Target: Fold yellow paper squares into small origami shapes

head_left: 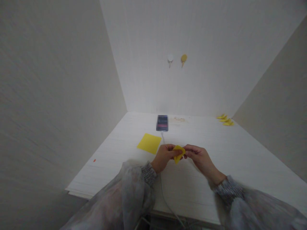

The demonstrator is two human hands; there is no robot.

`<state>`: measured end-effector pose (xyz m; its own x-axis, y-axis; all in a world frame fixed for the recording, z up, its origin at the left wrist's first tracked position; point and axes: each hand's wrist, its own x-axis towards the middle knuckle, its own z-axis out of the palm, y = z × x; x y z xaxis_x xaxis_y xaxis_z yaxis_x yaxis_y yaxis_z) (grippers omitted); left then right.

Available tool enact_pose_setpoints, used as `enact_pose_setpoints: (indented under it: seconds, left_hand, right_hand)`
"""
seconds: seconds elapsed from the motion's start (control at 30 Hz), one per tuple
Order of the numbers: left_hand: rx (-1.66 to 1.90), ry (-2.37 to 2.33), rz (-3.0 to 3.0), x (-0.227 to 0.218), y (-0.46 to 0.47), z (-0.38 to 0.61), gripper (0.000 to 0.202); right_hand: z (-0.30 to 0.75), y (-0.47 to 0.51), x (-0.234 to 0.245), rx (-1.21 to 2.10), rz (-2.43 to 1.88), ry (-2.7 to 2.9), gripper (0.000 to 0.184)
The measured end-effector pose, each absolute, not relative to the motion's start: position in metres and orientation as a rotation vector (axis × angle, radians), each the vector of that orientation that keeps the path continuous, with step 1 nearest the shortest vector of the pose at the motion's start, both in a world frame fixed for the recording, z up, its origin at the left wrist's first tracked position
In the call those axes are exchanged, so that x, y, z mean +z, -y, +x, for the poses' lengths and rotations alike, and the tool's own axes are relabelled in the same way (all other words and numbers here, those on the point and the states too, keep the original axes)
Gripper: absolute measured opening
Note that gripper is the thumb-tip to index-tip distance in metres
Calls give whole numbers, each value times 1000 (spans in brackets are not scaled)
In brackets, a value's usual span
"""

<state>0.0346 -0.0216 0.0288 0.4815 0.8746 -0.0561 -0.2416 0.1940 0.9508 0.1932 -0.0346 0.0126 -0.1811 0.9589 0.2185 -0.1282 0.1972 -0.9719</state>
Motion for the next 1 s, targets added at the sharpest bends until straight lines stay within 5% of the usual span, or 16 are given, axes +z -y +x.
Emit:
enact_pose_setpoints:
  seconds: [1.0]
  left_hand:
    - [880,-622,1131,27,20,34,37]
  right_hand:
    - [189,37,19,1087,-1052,1455,21]
